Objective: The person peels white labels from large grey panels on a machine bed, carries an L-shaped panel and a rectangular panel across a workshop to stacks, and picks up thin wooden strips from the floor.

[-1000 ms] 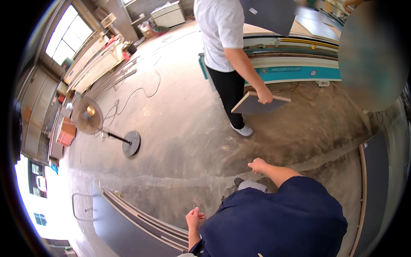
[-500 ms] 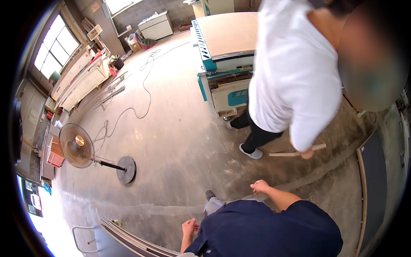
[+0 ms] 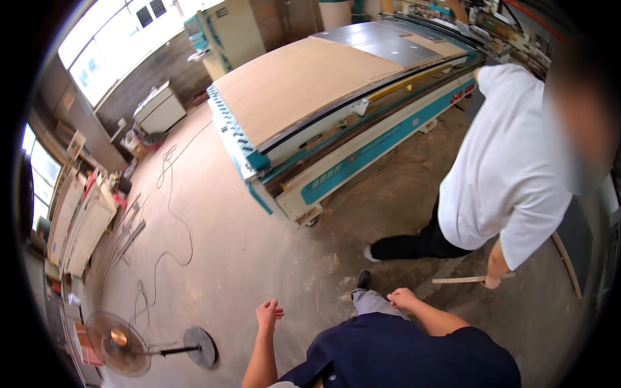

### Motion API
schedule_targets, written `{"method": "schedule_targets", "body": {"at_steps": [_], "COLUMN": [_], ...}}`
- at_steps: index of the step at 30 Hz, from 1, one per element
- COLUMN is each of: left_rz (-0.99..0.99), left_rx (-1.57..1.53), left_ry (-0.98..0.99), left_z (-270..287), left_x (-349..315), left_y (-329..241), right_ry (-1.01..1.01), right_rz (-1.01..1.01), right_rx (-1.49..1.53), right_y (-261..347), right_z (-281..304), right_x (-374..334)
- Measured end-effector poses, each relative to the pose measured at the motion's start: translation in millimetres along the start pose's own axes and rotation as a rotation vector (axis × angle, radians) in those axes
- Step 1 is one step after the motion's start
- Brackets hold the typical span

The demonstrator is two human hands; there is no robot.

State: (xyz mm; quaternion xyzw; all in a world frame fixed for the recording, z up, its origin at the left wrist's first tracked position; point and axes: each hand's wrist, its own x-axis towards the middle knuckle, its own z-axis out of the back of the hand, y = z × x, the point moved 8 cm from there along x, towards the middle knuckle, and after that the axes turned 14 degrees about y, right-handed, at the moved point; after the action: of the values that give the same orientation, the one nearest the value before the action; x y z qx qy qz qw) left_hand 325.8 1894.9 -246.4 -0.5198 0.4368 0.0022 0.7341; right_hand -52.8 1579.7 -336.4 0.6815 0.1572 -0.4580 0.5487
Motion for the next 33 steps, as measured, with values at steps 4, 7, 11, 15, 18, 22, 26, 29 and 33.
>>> {"method": "schedule_targets", "body": {"at_steps": [4, 7, 11, 15, 18, 22, 26, 29, 33], "left_rz": [-0.014, 0.009, 0.011, -0.049, -0.087, -0.199, -0.343, -0.462, -0.516], "left_rx": [0.083, 0.151, 0.289, 0.366, 0.341, 0.299, 0.327, 0.352, 0.211], "left_ry": [0.183, 0.315, 0.469, 0.559, 0.62, 0.709, 0.843, 0.939, 0.846], "left_z": [-90, -170, -255, -323, -381, -482, -608, -708, -818], "left_x": [62, 97, 146, 211, 269, 331, 373, 404, 463], "left_y": [-69, -106, -154, -226, -289, -393, -501, -572, -653], "right_ry": [-0.071, -0.144, -0.204, -0.276, -0.306, -0.362, -0.463, -0.575, -0.526], "right_rz": [-0.115, -0.081, 0.021, 0.114, 0.114, -0.026, -0.083, -0.042, -0.143], "right_rx": [0.095, 0.224, 0.332, 0.421, 0.418, 0.453, 0.574, 0.776, 0.938], "right_y": [3, 44, 92, 148, 174, 170, 180, 166, 124], "right_z": [49, 99, 168, 244, 298, 360, 420, 452, 484], "right_x": [6, 20, 50, 80, 101, 120, 101, 89, 110]}}
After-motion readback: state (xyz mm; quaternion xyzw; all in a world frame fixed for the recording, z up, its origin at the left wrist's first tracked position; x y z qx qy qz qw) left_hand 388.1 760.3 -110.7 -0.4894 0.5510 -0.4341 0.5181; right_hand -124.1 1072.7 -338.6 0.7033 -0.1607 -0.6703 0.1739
